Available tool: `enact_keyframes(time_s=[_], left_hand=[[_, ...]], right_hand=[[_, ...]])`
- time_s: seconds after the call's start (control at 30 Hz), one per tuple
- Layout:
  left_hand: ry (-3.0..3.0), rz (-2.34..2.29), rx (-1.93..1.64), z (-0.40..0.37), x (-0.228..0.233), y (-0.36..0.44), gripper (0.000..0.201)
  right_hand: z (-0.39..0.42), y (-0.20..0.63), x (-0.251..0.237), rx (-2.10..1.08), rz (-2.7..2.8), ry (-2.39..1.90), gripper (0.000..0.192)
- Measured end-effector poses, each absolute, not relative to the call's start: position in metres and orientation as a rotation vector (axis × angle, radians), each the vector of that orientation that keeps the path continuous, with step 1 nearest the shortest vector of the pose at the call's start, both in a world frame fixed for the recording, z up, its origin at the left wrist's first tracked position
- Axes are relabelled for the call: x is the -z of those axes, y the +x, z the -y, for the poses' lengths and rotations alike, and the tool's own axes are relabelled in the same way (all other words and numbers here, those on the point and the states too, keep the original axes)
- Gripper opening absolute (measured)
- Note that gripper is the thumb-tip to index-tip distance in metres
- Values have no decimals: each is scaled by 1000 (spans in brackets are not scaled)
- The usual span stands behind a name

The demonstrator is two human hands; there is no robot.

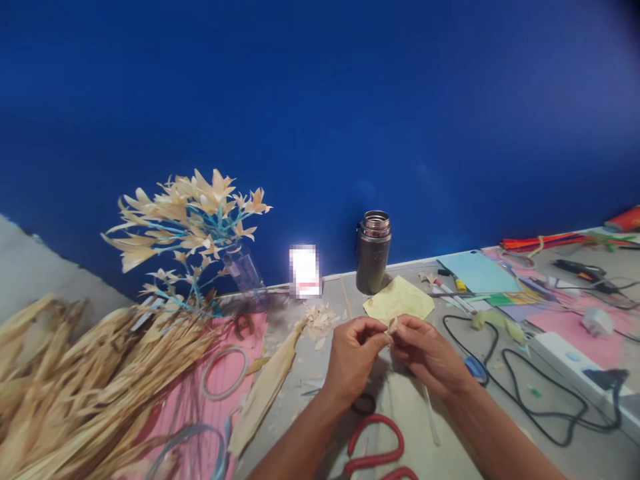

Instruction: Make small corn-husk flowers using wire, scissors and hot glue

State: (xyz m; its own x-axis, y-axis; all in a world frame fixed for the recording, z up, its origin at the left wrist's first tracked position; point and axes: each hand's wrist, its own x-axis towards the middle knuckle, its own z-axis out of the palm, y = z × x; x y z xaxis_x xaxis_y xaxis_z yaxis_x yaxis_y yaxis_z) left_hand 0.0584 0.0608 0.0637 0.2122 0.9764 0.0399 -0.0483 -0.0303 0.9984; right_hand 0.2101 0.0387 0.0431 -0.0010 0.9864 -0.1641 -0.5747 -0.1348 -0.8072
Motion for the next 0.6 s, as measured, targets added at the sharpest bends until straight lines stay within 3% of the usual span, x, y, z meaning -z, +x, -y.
enact_keyframes(time_s=[0.6], left_hand=[[1475,-988,-1062,-60,-59,55,13]], right_hand=[[-39,210,-42,-1511,648,-874,38]])
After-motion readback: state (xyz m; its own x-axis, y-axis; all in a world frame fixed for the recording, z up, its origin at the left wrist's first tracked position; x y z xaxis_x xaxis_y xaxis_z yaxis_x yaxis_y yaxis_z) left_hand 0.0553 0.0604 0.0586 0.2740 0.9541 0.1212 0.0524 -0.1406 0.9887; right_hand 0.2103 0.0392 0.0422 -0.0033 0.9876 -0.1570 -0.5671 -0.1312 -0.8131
